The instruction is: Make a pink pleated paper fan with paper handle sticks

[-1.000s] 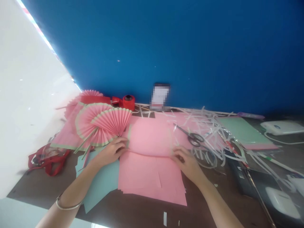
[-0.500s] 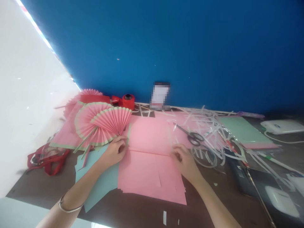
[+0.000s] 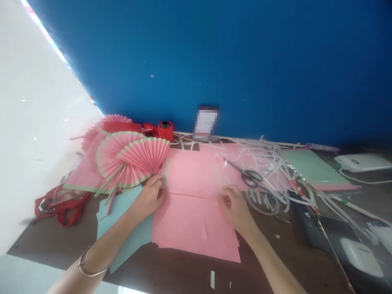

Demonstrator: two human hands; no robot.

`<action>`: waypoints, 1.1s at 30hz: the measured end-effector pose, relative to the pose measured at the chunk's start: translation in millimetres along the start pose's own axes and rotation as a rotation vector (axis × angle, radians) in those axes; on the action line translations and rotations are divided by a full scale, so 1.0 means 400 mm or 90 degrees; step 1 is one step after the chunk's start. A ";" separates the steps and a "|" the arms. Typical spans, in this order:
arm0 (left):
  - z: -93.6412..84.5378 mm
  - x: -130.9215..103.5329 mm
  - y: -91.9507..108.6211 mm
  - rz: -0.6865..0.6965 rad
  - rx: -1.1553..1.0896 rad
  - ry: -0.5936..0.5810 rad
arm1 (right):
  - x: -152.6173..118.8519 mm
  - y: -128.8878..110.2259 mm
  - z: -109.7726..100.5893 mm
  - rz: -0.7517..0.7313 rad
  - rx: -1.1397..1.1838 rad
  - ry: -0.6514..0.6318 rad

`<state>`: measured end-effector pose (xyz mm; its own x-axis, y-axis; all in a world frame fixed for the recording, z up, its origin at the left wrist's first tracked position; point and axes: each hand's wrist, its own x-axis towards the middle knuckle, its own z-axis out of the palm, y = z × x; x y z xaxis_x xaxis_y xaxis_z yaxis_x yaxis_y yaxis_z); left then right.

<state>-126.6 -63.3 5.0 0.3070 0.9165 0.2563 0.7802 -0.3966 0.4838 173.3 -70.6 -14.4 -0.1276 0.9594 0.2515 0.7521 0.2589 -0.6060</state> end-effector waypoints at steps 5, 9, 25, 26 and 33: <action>0.006 -0.001 0.014 -0.003 0.055 0.016 | 0.002 -0.008 -0.001 0.005 0.014 -0.006; 0.007 -0.005 0.019 0.119 0.043 -0.008 | 0.002 -0.011 0.000 0.004 0.005 -0.003; 0.012 0.012 0.011 0.000 -0.200 -0.066 | -0.003 -0.013 -0.018 -0.144 -0.053 -0.009; 0.013 0.012 0.011 -0.007 -0.205 -0.064 | -0.002 -0.015 -0.017 -0.172 -0.072 -0.014; 0.015 0.011 0.015 0.027 -0.199 -0.062 | 0.010 -0.067 -0.020 -0.260 -0.185 -0.108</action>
<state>-117.4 -61.3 3.9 0.3979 0.8938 0.2071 0.5649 -0.4166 0.7123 158.1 -74.8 8.8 -0.5327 0.7974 0.2835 0.7640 0.5972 -0.2441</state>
